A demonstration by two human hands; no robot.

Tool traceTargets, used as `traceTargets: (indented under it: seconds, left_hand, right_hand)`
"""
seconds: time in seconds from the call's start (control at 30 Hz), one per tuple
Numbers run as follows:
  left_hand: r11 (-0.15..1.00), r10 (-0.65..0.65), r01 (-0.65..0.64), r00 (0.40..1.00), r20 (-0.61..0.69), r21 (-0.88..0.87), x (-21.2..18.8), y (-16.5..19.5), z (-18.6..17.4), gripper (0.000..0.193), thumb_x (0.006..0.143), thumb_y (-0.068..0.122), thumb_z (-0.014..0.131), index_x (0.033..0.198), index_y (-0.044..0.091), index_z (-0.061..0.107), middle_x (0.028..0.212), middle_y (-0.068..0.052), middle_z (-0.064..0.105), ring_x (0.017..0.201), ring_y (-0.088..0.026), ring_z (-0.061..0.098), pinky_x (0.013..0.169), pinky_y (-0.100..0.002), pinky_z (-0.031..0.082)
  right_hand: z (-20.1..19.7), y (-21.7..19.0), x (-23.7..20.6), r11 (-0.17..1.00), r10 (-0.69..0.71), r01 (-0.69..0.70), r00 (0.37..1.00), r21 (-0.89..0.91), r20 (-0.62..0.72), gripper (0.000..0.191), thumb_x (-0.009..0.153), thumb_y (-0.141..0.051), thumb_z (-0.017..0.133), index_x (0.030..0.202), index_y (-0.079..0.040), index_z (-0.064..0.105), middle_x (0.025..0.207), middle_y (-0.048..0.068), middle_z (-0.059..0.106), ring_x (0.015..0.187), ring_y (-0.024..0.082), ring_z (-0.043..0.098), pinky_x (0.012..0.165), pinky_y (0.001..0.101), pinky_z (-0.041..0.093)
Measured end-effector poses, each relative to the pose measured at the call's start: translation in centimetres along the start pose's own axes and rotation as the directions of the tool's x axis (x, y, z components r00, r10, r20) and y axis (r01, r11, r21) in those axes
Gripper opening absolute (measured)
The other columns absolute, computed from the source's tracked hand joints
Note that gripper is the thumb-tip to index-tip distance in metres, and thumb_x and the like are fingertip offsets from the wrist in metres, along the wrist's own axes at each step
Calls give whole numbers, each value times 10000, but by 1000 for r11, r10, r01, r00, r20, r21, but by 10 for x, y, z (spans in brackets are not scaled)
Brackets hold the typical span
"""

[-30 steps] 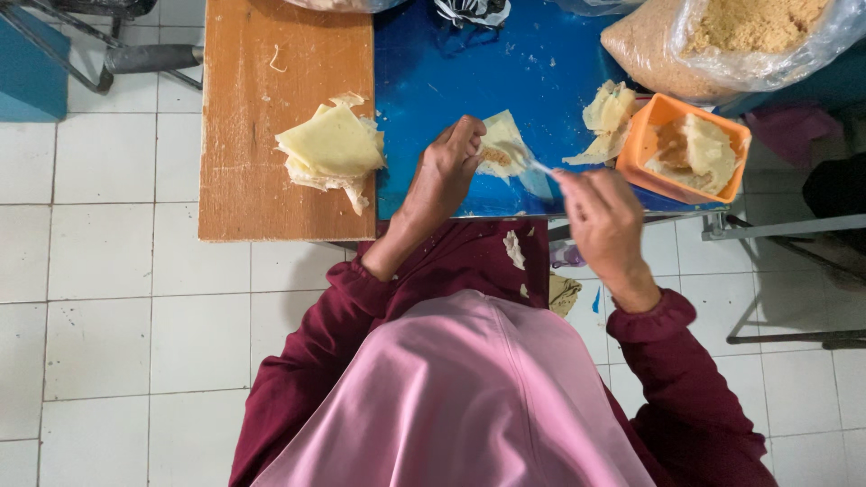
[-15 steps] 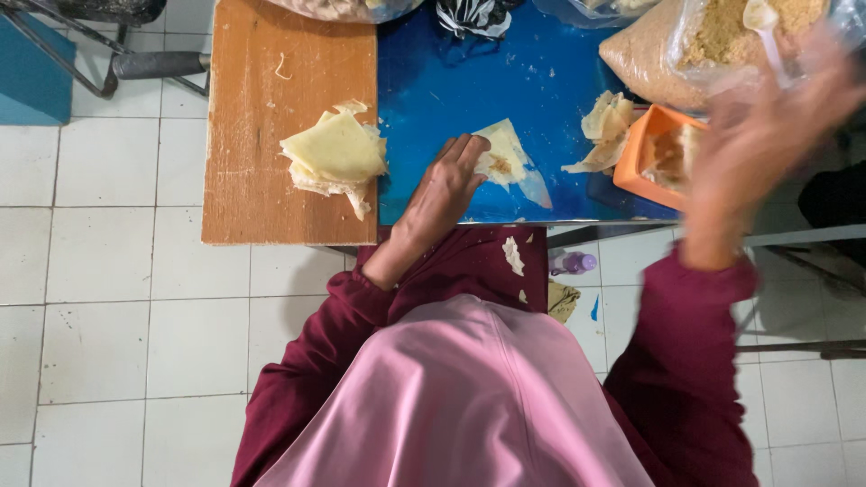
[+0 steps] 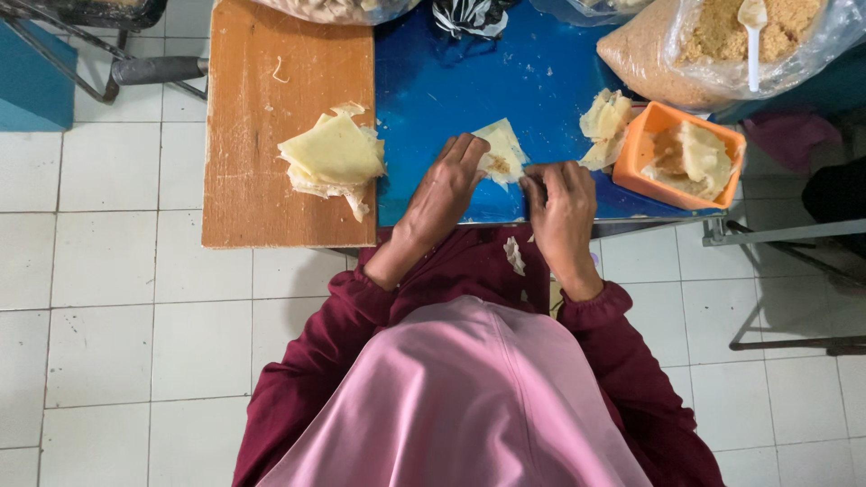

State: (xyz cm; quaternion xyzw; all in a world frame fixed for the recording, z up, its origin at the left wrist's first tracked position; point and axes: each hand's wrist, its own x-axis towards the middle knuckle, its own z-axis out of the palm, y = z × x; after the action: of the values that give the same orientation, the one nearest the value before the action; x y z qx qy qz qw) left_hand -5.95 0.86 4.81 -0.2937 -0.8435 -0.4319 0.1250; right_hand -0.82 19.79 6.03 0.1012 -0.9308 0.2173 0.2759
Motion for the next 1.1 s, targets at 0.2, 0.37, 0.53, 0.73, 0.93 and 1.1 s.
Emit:
traceTargets:
  seconds: [0.2, 0.37, 0.53, 0.73, 0.93, 1.1]
  left_hand:
    - [999, 37, -38, 999, -20, -6, 1, -1, -2, 355, 884, 7, 719, 1189, -20, 540, 1162, -166, 595, 1112, -363, 583, 941, -436, 511]
    - [1000, 25, -25, 1000, -4, -2, 1, -2, -1, 353, 883, 9, 727, 1184, -27, 546, 1155, -167, 583, 1104, -353, 580, 932, -427, 510]
    - [999, 24, -24, 1000, 7, -25, 1, -3, -2, 344, 869, 33, 747, 1153, -17, 559, 1139, -154, 570, 1091, -358, 571, 919, -434, 502]
    - [999, 41, -40, 999, 30, -28, 0, -2, -5, 391, 849, 60, 769, 1174, -22, 567, 1166, -158, 546, 1104, -370, 556, 926, -433, 496]
    - [999, 53, -53, 998, 18, 13, 2, 0, -6, 360, 821, 52, 758, 1129, -34, 594, 1121, -151, 556, 1063, -356, 552, 905, -430, 494]
    - [996, 22, -14, 996, -85, 88, 12, -8, 5, 88, 901, -35, 669, 964, 9, 626, 1008, -132, 584, 960, -311, 555, 845, -416, 494]
  right_hand:
    - [8, 6, 7, 997, 16, -16, 1000, 72, 1, 92, 953, -13, 738, 966, -20, 647, 947, 106, 667, 886, 319, 640, 774, 442, 481]
    - [11, 2, 10, 910, 244, -278, 959, 306, 145, 48, 1019, -18, 679, 1037, 5, 641, 988, 92, 708, 834, 241, 724, 680, 364, 534]
    - [11, -6, 11, 956, 24, -40, 998, 291, 60, 171, 996, 22, 682, 1162, -15, 704, 1132, 111, 727, 997, 266, 720, 809, 362, 570]
    - [13, -8, 11, 974, -159, 151, 987, 172, 35, 201, 925, -36, 765, 1110, 7, 699, 1113, 116, 722, 1008, 313, 672, 878, 419, 518]
    - [25, 2, 19, 986, -75, 64, 995, 153, 63, 89, 967, -45, 762, 1001, -17, 684, 994, 102, 714, 923, 300, 665, 803, 408, 495]
    - [30, 10, 31, 971, 3, -27, 995, 238, 99, 67, 980, -37, 735, 998, -13, 675, 978, 112, 695, 897, 296, 642, 751, 399, 492]
